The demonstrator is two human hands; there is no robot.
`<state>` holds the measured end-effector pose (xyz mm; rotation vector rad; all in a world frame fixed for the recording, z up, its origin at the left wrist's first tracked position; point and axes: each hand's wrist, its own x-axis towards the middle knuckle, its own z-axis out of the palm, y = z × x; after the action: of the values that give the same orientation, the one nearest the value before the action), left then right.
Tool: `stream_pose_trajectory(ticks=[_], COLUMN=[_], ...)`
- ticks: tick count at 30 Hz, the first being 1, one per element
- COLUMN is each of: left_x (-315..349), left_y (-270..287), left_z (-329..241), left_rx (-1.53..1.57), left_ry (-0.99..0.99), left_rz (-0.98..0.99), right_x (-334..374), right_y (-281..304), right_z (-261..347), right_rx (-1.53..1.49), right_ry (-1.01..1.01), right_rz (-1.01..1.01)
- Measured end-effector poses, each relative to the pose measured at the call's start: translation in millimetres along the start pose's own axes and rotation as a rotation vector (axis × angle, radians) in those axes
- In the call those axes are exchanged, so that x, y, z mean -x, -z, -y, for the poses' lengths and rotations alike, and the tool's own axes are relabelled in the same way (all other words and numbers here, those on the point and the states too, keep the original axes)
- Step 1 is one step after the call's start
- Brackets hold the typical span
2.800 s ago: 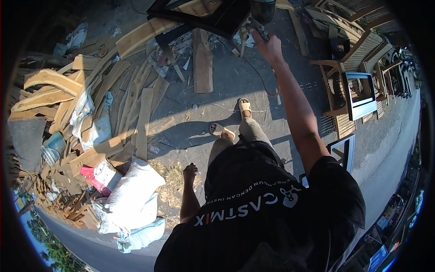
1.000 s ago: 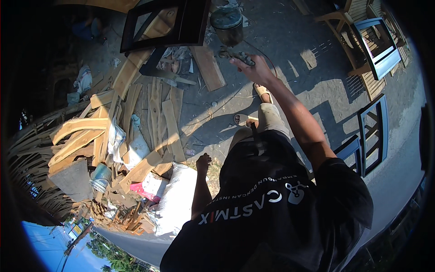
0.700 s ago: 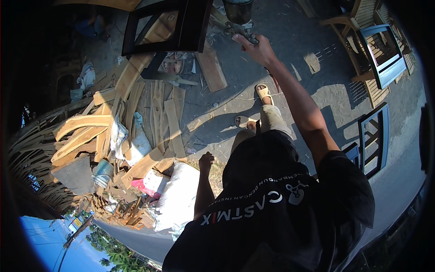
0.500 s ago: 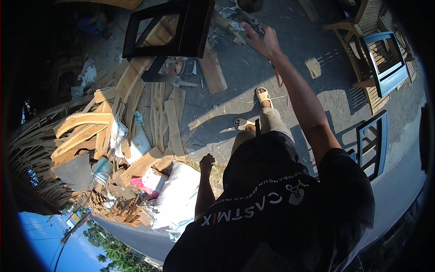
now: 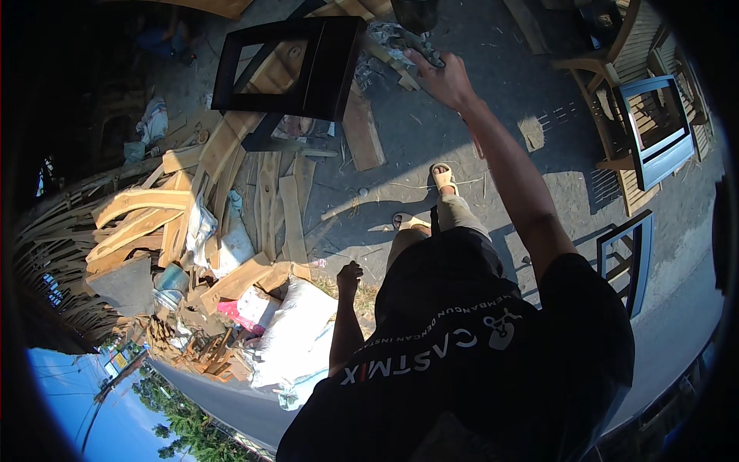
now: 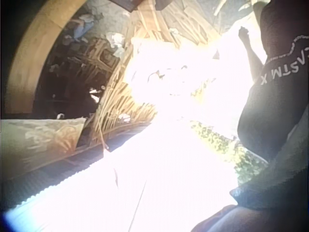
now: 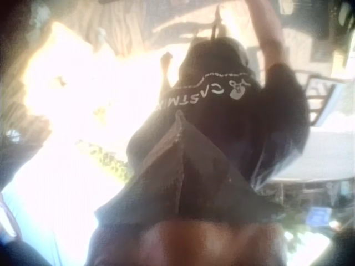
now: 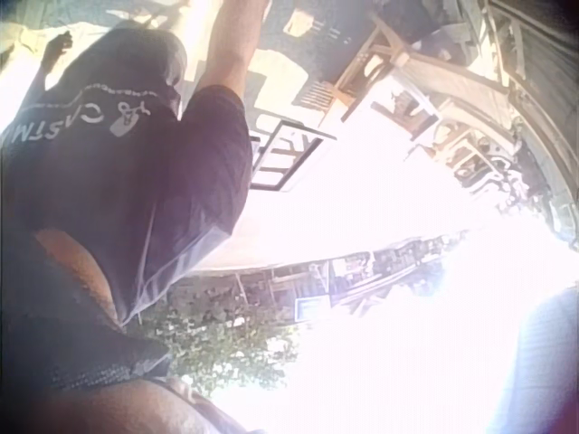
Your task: The person sprays a dark finish onto window frames using a spray gun. The person moves around the frames to coat different sides and edges in an outdoor workshop.
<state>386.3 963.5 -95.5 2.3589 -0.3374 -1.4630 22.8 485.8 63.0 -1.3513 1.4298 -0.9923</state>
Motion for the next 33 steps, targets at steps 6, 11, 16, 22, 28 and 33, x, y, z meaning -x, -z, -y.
stream_pose_trajectory(ticks=[6, 11, 16, 22, 28, 33], left_x=[0, -18, -40, -93, -154, -156], left_y=[-13, -48, -104, -181, -267, -292], left_z=[-2, -11, -38, -116, -254, -384], left_rx=[0.021, 0.007, 0.007, -0.198, -0.155, -0.253], left_ry=[0.002, 0.045, 0.099, -0.12, -0.285, 0.034], left_rz=[-0.027, -0.015, 0.081, 0.406, 0.756, 0.858], right_x=[-5, 47, 88, 30, -63, -106], right_y=[32, 58, 80, 134, 191, 228], right_z=[-7, -50, -76, -74, -35, -19], right_rx=[0.067, 0.173, 0.196, 0.299, 0.339, 0.306], right_ry=[-0.068, -0.133, -0.054, 0.032, 0.086, -0.024], right_rz=[-0.08, -0.035, -0.023, 0.016, -0.025, -0.119])
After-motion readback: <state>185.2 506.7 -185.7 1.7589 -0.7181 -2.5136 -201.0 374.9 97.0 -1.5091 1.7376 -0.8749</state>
